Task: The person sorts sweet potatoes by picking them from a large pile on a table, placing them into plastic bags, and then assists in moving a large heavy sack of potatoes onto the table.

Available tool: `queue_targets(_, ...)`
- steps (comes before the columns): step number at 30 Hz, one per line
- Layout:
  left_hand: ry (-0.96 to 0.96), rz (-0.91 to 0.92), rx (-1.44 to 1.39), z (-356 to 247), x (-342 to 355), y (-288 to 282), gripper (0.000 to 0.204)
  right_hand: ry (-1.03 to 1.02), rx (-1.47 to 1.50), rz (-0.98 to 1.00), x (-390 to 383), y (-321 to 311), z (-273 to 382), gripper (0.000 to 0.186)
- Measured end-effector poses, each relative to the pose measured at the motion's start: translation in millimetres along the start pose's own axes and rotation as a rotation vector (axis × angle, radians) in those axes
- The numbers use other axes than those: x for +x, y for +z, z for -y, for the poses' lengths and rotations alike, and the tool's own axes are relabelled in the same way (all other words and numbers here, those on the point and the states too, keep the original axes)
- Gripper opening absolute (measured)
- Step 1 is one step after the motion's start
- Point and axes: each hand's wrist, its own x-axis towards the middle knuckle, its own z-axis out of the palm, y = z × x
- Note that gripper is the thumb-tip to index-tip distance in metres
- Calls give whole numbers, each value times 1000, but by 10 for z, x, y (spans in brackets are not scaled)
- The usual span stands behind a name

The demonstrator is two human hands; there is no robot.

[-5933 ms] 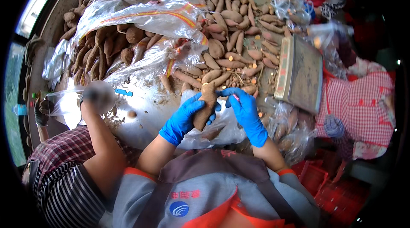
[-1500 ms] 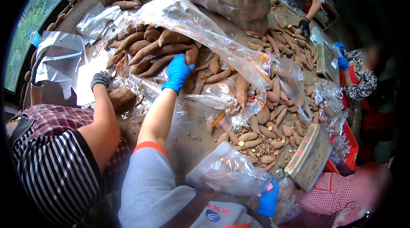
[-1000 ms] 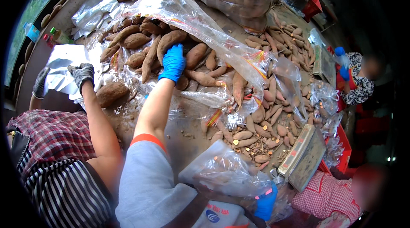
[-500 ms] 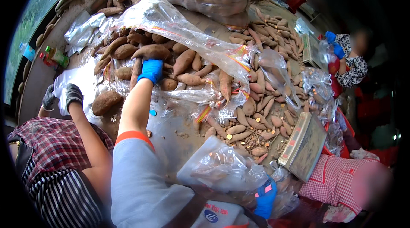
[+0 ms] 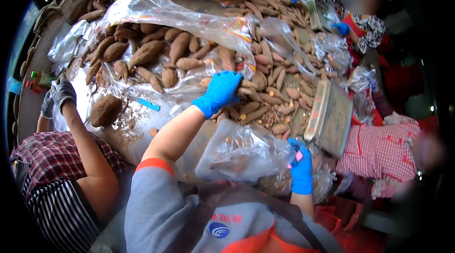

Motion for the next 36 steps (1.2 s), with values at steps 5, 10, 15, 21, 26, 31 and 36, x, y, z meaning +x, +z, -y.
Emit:
queue_targets(5, -86, -184, 16, 6, -482, 395, 89, 8, 169, 137, -217, -273, -110, 36)
queue_targets(10, -298, -25, 81, -141, -579, 437, 91, 66, 263, 133, -281, -388, -250, 35)
queue_targets(15, -263, 17, 297, -333, -313, 487, 87, -51, 129, 229, -279, -78, -22, 34)
queue_targets(21, -255, -12, -771, -436, -460, 340, 66, -206, 5, 182, -303, -136, 185, 32)
queue_targets(26, -123, 215, -1241, -1073, -881, -136, 85, -467, -311, 167, -165, -179, 204, 19)
queue_targets(31, -176, 279, -1242, -1252, -1194, -105, 83, -888, -893, 163, -1, 596, 322, 15)
queue_targets(36, -243, 344, -1329, -1368, -1186, -221, 85, -666, -1000, 291, 299, 616, 284, 17)
